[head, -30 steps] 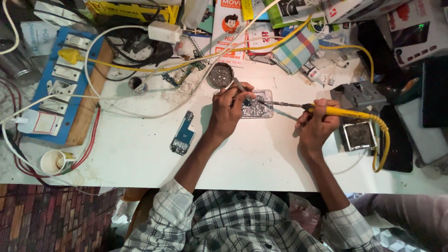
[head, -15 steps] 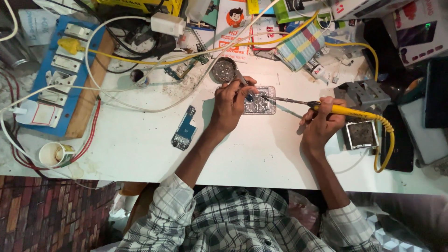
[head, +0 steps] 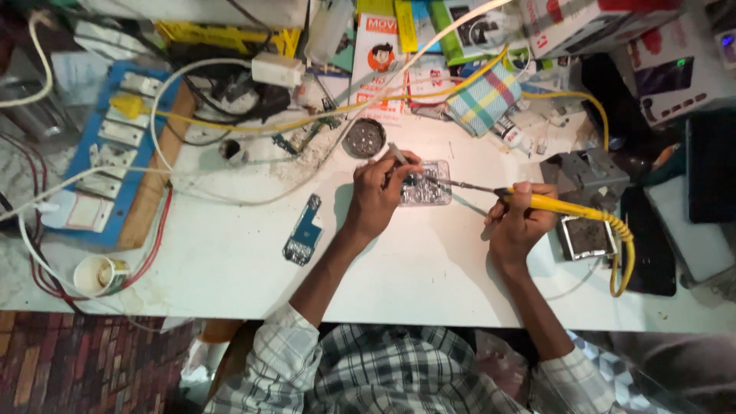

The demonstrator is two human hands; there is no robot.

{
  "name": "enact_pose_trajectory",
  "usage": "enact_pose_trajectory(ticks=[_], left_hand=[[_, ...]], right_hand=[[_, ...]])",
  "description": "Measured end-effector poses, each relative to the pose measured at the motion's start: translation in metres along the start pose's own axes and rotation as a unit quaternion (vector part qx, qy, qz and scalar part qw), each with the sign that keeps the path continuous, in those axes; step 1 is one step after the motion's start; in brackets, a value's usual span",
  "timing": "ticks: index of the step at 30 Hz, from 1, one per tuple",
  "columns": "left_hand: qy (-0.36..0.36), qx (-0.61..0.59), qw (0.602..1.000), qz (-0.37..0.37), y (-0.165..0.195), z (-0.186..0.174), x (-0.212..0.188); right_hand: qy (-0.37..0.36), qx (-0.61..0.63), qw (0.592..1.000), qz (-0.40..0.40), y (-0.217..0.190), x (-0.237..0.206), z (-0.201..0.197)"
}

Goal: The person solders components on a disassembled phone motherboard clamped in a holder, holding a soldering iron in one hand and a tool in the other. They periodically dip the iron in a small metal bowl and continue working on the board throughout the episode.

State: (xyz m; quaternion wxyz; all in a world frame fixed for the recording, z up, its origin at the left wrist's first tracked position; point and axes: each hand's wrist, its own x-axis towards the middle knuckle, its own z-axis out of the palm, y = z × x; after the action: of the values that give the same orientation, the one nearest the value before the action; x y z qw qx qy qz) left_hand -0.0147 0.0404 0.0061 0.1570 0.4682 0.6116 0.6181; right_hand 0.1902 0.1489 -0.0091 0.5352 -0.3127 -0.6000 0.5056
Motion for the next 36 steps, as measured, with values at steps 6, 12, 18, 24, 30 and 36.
enact_pose_trajectory(ticks=[6,12,18,24,30,36], left_hand=[[0.032,-0.068,0.997,0.0,0.005,-0.001,0.001],[0.029,0.137,0.989,0.053,0.007,-0.008,-0.001],[-0.021,0.131,0.99,0.058,0.006,-0.009,-0.002],[-0.002,0.178,0.98,0.091,0.005,-0.008,-0.005],[0.005,0.15,0.987,0.062,0.004,-0.012,-0.007],[-0.029,0.136,0.989,0.039,0.007,-0.018,-0.009]], right_hand=[[0.007,-0.007,1.0,0.008,-0.002,0.002,0.002],[0.018,0.024,0.998,0.048,-0.001,0.007,0.002],[0.016,0.024,0.998,0.048,0.001,0.008,0.003],[0.023,0.025,0.998,0.052,-0.001,0.008,0.004],[0.009,0.018,0.999,0.033,-0.005,0.006,0.005],[0.014,0.019,0.999,0.048,-0.007,0.007,0.006]])
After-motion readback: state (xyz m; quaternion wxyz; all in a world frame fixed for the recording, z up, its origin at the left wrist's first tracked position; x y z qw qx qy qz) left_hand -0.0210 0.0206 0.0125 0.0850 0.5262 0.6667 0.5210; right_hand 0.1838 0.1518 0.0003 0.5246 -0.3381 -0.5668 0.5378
